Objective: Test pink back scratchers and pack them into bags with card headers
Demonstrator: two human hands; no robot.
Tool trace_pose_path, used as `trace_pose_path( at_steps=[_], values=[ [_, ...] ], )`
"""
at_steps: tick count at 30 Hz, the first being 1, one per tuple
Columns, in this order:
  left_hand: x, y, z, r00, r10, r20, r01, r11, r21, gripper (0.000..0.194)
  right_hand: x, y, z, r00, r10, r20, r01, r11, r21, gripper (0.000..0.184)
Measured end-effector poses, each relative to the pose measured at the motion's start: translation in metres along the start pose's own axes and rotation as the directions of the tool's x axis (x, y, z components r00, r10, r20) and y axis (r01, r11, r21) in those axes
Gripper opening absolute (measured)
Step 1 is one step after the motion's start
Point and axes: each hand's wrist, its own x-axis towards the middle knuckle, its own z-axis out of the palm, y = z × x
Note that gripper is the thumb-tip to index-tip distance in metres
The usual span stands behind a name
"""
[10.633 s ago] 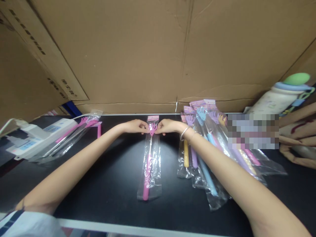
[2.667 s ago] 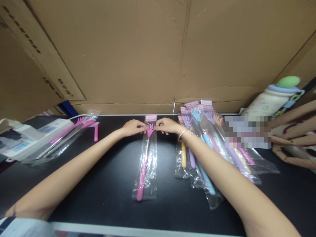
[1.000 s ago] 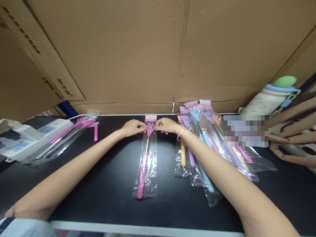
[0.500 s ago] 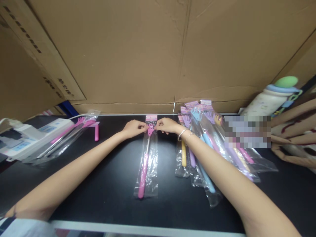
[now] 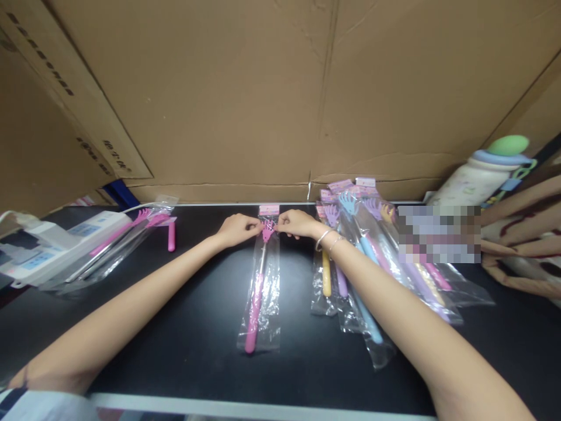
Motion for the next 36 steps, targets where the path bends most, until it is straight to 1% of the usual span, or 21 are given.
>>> trace_pose_path(
  at_steps=[5, 13, 19, 26, 31, 34, 36],
  values=[
    [0.0, 0.0, 0.0, 1.0, 0.001, -0.005, -0.001, 1.0, -0.006, 0.038, -0.001, 0.0, 0.0, 1.0, 0.0, -0.001, 0.0, 1.0, -0.007, 0.031],
    [0.0, -0.002, 0.001, 0.999, 0.032, -0.025, -0.032, 0.999, -0.03, 0.039, -0.005, -0.008, -0.001, 1.0, 0.013, -0.018, -0.014, 1.0, -0.019, 0.038],
    [-0.002, 0.0, 0.0, 0.996, 0.06, -0.059, -0.064, 0.996, -0.068, 0.036, -0.004, -0.01, 0.001, 0.997, 0.05, -0.06, -0.051, 0.999, -0.009, 0.031],
    [0.0, -0.002, 0.001, 0.996, 0.077, -0.049, -0.082, 0.991, -0.104, 0.035, -0.001, -0.006, 0.001, 0.998, 0.051, -0.038, -0.049, 0.997, 0.054, 0.024],
    [0.001, -0.004, 0.0, 0.995, 0.093, -0.031, -0.097, 0.984, -0.151, 0.046, -0.003, -0.014, -0.003, 0.992, 0.008, -0.125, 0.002, 0.997, 0.078, 0.015],
    [0.002, -0.005, -0.001, 0.995, 0.102, -0.008, -0.102, 0.98, -0.173, 0.055, -0.007, -0.022, -0.012, 0.985, -0.047, -0.167, 0.062, 0.995, 0.081, 0.014],
    [0.003, -0.006, -0.001, 0.994, 0.107, 0.011, -0.103, 0.979, -0.173, 0.057, -0.012, -0.029, -0.02, 0.981, -0.076, -0.179, 0.091, 0.993, 0.08, 0.014]
  ],
)
